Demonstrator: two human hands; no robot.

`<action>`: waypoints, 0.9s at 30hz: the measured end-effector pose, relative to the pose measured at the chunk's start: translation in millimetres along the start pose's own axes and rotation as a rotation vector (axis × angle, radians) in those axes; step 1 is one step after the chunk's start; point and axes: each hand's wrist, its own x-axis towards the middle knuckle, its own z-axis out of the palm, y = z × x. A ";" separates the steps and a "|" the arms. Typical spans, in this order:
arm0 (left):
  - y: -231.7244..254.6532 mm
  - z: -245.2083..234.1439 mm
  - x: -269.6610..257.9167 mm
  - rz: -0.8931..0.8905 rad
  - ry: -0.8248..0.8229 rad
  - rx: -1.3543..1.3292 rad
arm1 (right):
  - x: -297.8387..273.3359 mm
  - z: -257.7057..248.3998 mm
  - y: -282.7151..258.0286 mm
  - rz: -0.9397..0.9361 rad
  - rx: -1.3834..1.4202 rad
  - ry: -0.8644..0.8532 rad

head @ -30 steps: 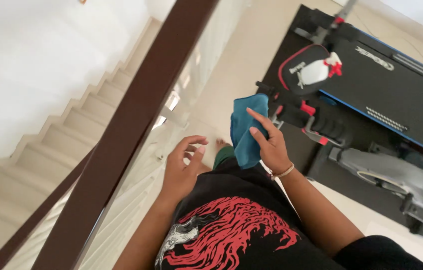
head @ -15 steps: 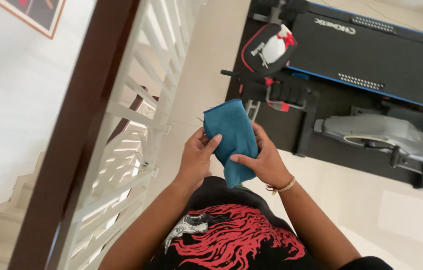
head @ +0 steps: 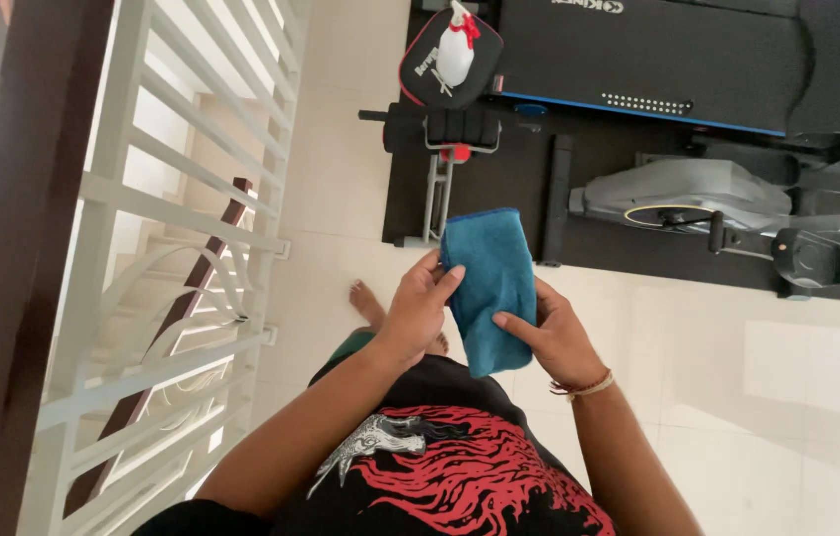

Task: Cleaning a wooden handrail and nearby exercise equipment using a spray bottle and a cloth.

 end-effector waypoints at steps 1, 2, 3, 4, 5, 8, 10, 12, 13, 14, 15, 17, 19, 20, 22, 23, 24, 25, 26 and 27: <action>-2.5 3.2 1.6 -0.001 -0.003 0.004 | -2.9 -5.4 -1.9 -0.003 0.004 0.003; -5.3 5.7 3.7 -0.025 -0.011 0.029 | -5.1 -10.8 -3.3 0.008 -0.020 0.013; -7.9 7.9 6.3 -0.049 -0.020 0.053 | -6.7 -16.0 -4.8 0.018 -0.044 0.023; -9.6 10.9 9.4 -0.051 -0.024 0.057 | -6.9 -20.1 -3.4 0.016 -0.040 0.027; -10.9 13.6 12.9 -0.061 -0.018 0.083 | -6.3 -24.0 -2.3 0.002 -0.046 0.024; -3.4 23.4 30.6 -0.080 -0.016 0.109 | 5.7 -32.3 -3.5 -0.032 -0.020 0.041; -1.0 24.7 47.3 -0.096 -0.017 0.103 | 19.2 -39.4 -0.7 -0.043 0.008 0.063; -3.6 20.4 67.4 -0.077 -0.070 0.158 | 35.8 -49.2 5.8 -0.014 0.072 0.110; -0.7 21.0 74.9 -0.081 -0.072 0.155 | 43.3 -54.3 6.0 -0.011 0.071 0.113; 3.6 21.8 85.2 -0.090 -0.080 0.172 | 53.0 -60.0 5.0 -0.015 0.059 0.131; 8.2 22.5 95.9 -0.099 -0.087 0.190 | 63.1 -65.7 3.7 -0.019 0.048 0.150; 6.3 17.1 122.6 -0.088 -0.112 0.237 | 85.7 -74.5 -5.4 -0.036 0.025 0.158; 6.5 13.7 144.3 -0.091 -0.134 0.285 | 102.3 -77.8 -17.8 -0.040 0.010 0.170; 7.8 12.9 157.0 -0.081 -0.138 0.231 | 112.1 -78.6 -27.2 -0.020 -0.002 0.169; 15.4 11.4 181.5 -0.071 -0.146 0.179 | 132.2 -77.8 -41.7 -0.002 -0.013 0.171; 21.2 11.2 193.4 -0.030 -0.178 0.155 | 142.2 -76.7 -46.8 -0.020 -0.017 0.176; 24.0 12.3 198.5 -0.002 -0.199 0.125 | 146.3 -75.7 -50.6 -0.020 -0.020 0.177; 27.7 10.7 199.9 -0.014 -0.192 0.119 | 153.7 -77.5 -52.2 -0.006 -0.019 0.177; 33.7 9.1 206.6 -0.015 -0.201 0.207 | 165.6 -80.3 -55.4 0.000 -0.028 0.206; 39.8 7.6 212.9 -0.016 -0.209 0.295 | 177.3 -83.1 -58.6 0.006 -0.038 0.234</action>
